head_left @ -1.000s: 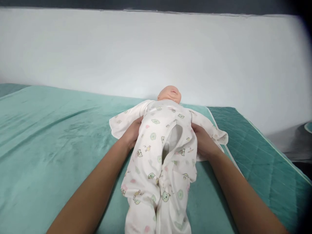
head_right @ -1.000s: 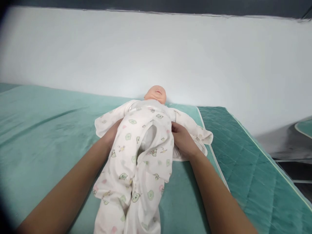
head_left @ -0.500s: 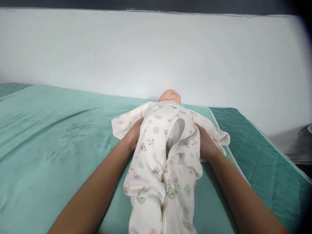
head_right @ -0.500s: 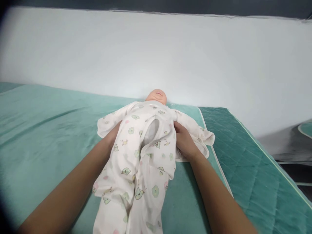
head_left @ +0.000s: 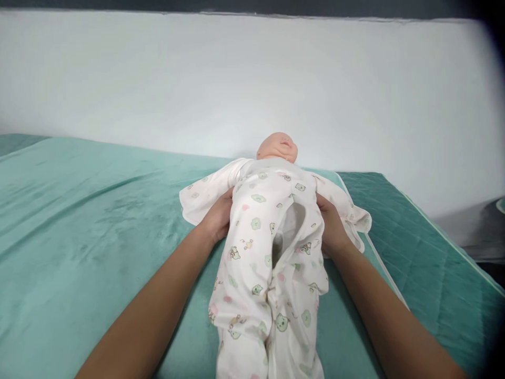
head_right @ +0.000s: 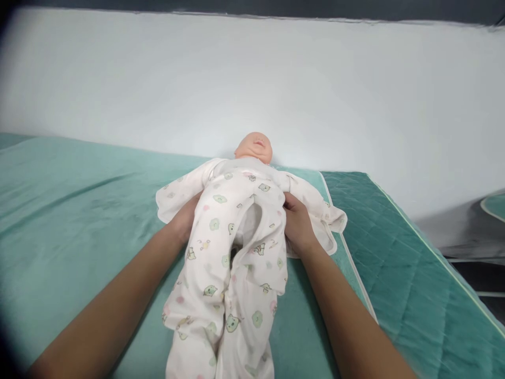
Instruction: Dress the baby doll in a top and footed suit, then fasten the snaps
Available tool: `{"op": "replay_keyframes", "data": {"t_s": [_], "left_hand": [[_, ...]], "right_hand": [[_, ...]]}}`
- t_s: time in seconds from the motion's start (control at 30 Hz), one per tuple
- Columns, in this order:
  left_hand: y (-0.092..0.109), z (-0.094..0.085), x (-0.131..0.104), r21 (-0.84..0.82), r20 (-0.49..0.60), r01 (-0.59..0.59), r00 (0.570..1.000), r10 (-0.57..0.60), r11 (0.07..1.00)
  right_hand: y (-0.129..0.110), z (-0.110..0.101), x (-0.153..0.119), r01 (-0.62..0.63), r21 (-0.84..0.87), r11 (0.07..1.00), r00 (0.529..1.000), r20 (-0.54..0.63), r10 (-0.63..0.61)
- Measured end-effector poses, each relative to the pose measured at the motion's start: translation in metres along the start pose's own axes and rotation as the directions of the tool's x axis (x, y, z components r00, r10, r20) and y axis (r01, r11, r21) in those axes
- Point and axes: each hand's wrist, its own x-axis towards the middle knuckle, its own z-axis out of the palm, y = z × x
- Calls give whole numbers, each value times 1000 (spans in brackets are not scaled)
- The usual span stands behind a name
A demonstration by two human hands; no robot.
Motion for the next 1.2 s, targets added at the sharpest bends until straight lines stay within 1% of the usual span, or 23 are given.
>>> {"op": "replay_keyframes", "data": {"t_s": [0.07,0.13,0.2,0.3,0.4,0.53,0.63,0.73,0.83,0.9,0.93,0.97,1.0,1.03,1.07,1.1,1.13,1.2], "left_hand": [[-1,0,0,4,13,32,999,-32,999],[-2,-2,1,22,21,50,999,-51,999],[-4,-4,2,51,11,31,999,-32,998],[-7,-6,3,96,-10,-30,999,31,995],[-9,-6,4,135,-28,-67,997,71,989],[-10,-7,5,171,19,-67,998,65,983],[-9,-8,4,217,29,-84,996,80,972],[-7,-10,3,246,55,-83,996,72,966],[-7,-15,5,276,76,-94,994,76,957],[-6,-20,8,341,31,-121,993,118,932],[-5,-23,10,392,-16,-148,986,168,908],[-3,-26,12,454,-70,-184,968,241,872],[0,-28,13,522,-116,-224,937,328,823],[3,-28,15,587,-139,-263,899,415,766],[8,-28,18,640,-138,-301,860,491,707],[13,-26,20,678,-117,-333,832,543,656],[18,-24,24,701,-85,-358,817,571,616],[29,-16,34,730,8,-404,812,584,551]], "right_hand": [[4,-1,0,3,-22,1000,1000,-5,-3],[7,-1,0,35,-67,997,999,-14,-36],[8,-1,0,77,-138,988,996,-25,-81],[5,-1,-3,109,-253,961,992,-34,-121],[1,-1,-4,88,-366,927,991,-64,-119],[-3,-3,-4,20,-425,905,988,-128,-82],[-2,-5,-2,19,-456,890,992,-103,-73],[2,-6,2,3,-439,898,994,-99,-51],[9,-7,5,-60,-273,960,988,-156,18],[11,-7,5,-84,-171,982,976,-214,47],[10,-6,5,-75,-164,984,969,-246,32],[9,-6,4,-50,-190,981,960,-278,-5],[6,-5,3,-17,-234,972,951,-303,-56],[3,-5,4,20,-279,960,942,-317,-111],[0,-4,5,55,-311,949,934,-320,-159],[-4,-3,7,89,-328,940,930,-311,-196],[-7,-2,11,122,-332,935,932,-286,-224],[-14,1,22,201,-328,923,941,-196,-275]]}}
